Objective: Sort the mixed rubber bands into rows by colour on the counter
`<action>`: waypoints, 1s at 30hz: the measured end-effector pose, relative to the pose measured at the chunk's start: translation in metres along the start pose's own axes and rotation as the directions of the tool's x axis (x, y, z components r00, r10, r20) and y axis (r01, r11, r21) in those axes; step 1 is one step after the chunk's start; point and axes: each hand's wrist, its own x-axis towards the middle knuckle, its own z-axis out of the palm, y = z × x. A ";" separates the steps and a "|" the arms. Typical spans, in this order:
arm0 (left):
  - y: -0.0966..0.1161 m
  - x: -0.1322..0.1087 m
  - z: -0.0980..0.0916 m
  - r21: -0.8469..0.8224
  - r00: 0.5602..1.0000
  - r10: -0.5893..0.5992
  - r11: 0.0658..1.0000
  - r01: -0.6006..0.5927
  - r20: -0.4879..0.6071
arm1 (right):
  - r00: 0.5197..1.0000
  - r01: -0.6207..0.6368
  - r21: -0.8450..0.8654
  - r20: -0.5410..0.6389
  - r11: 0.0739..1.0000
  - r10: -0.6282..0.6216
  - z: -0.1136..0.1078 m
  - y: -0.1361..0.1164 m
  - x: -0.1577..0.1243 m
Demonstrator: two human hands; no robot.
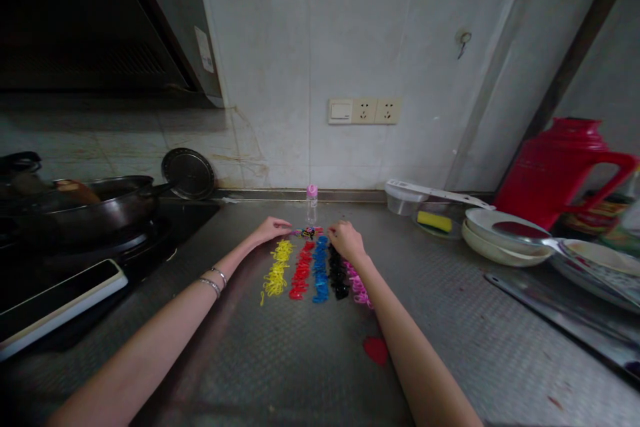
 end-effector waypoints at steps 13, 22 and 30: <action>0.014 -0.009 0.010 0.208 0.998 0.007 0.978 0.005 -0.057 | 1.000 -0.026 0.014 0.014 1.000 0.026 -0.003 0.002 0.000; 0.012 -0.009 0.010 0.225 0.992 0.067 0.974 -0.041 -0.108 | 0.999 -0.033 0.042 -0.016 0.999 0.034 -0.004 0.007 0.000; 0.027 -0.006 0.019 0.175 0.983 0.147 0.977 -0.126 -0.113 | 0.999 -0.040 0.042 -0.030 0.998 0.041 -0.004 0.011 0.001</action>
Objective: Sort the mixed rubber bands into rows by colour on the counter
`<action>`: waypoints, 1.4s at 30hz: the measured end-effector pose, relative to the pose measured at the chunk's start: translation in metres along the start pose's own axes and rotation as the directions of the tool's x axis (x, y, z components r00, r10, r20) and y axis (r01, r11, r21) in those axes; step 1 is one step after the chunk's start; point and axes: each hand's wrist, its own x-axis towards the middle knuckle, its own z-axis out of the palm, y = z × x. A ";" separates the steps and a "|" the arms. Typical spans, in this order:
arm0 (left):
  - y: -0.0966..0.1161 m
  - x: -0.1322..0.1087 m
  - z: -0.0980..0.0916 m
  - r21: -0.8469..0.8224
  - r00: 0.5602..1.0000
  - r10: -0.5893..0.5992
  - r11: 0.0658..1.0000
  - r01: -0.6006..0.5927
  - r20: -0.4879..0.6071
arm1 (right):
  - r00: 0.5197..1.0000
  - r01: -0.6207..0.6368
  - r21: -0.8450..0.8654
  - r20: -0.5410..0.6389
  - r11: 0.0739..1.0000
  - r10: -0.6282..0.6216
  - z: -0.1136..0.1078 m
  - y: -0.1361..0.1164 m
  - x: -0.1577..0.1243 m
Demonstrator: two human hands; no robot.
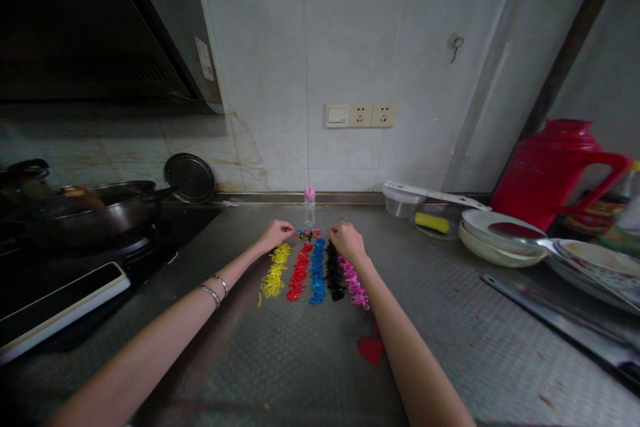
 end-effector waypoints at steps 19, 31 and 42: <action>0.021 -0.010 0.006 -0.137 0.999 0.016 0.991 -0.008 0.052 | 0.999 -0.005 0.027 0.037 1.000 0.004 -0.003 0.001 0.001; -0.017 -0.031 -0.015 -0.357 0.952 -0.283 0.907 0.225 -0.119 | 0.971 0.024 -0.005 0.237 1.000 -0.022 0.010 -0.004 0.044; -0.026 -0.031 -0.012 -0.352 0.967 -0.246 0.912 0.210 -0.062 | 0.943 0.061 0.064 0.323 0.996 -0.079 0.032 -0.002 0.057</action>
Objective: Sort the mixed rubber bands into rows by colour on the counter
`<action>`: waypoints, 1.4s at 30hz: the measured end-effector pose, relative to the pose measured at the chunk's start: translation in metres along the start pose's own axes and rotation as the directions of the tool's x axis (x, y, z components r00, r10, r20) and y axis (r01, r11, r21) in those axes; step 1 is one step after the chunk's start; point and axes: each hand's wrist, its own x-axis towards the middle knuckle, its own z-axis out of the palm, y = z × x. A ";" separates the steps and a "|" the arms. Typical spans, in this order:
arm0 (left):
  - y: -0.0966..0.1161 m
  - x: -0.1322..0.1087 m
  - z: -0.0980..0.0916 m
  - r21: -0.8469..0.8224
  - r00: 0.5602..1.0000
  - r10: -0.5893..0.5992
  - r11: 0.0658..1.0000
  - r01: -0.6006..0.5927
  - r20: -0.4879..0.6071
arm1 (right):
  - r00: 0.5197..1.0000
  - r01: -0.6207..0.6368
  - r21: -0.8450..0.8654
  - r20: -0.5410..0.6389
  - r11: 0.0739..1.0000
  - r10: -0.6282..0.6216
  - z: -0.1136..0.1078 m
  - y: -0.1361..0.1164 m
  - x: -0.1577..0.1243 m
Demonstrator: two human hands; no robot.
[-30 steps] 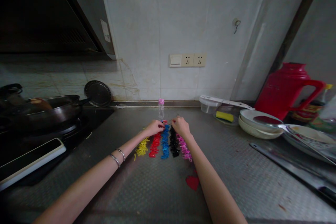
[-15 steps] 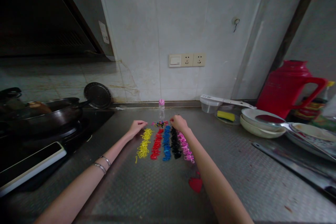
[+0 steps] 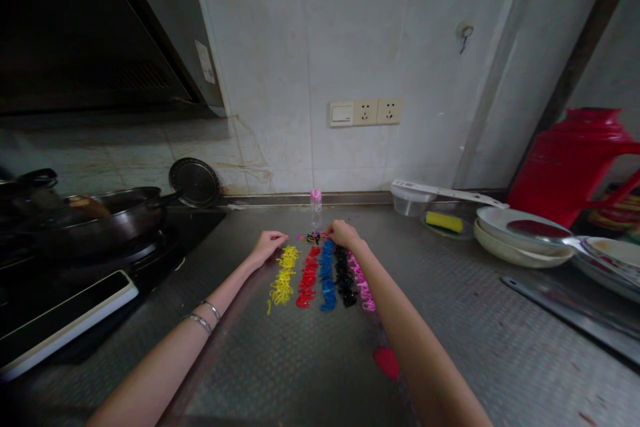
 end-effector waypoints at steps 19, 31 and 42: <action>0.000 0.000 0.000 0.035 1.000 -0.002 0.999 0.002 0.001 | 0.995 0.003 0.035 -0.095 0.999 0.000 -0.008 0.002 -0.004; 0.001 0.001 -0.002 0.019 0.998 -0.024 0.999 0.025 -0.055 | 0.990 0.135 0.068 -0.043 0.988 -0.133 -0.004 -0.039 -0.033; -0.004 0.004 0.000 0.039 0.998 -0.022 0.999 0.025 -0.062 | 0.994 0.029 0.060 -0.103 0.998 -0.023 -0.012 -0.010 -0.041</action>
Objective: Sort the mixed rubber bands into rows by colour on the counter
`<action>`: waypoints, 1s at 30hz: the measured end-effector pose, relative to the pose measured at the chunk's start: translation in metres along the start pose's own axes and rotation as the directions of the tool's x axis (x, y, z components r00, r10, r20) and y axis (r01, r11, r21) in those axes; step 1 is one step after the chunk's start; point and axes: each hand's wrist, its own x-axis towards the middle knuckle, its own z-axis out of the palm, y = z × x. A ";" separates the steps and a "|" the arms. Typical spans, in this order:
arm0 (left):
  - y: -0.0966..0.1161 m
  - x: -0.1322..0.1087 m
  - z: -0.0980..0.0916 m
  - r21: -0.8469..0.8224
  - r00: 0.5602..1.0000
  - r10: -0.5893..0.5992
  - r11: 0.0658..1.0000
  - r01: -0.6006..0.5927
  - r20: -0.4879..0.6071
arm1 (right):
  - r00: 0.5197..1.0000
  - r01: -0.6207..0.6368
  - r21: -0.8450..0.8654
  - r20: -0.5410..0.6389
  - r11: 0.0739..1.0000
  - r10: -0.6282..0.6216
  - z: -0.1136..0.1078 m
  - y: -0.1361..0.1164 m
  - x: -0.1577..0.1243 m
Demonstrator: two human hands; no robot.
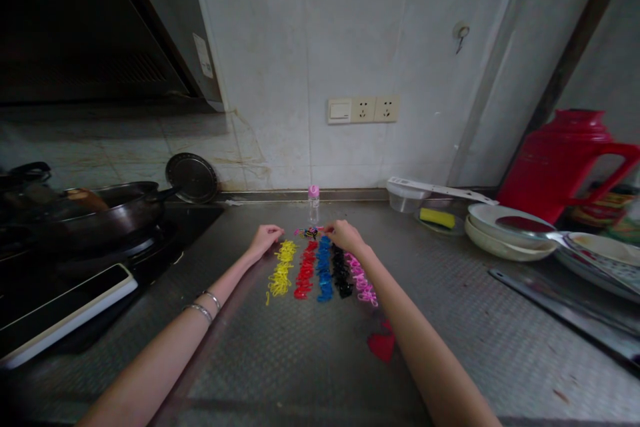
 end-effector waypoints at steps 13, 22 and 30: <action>0.012 0.005 0.008 0.227 0.993 0.016 0.973 -0.043 0.117 | 0.981 -0.106 -0.002 -0.165 0.994 0.104 -0.010 0.018 -0.026; 0.035 0.012 0.023 0.492 0.992 0.026 0.866 -0.086 0.126 | 0.978 -0.138 -0.037 -0.161 0.990 0.130 -0.010 0.017 -0.031; 0.040 0.014 0.026 0.562 0.994 0.005 0.825 -0.064 0.105 | 0.973 -0.159 -0.029 -0.174 0.987 0.151 -0.012 0.022 -0.031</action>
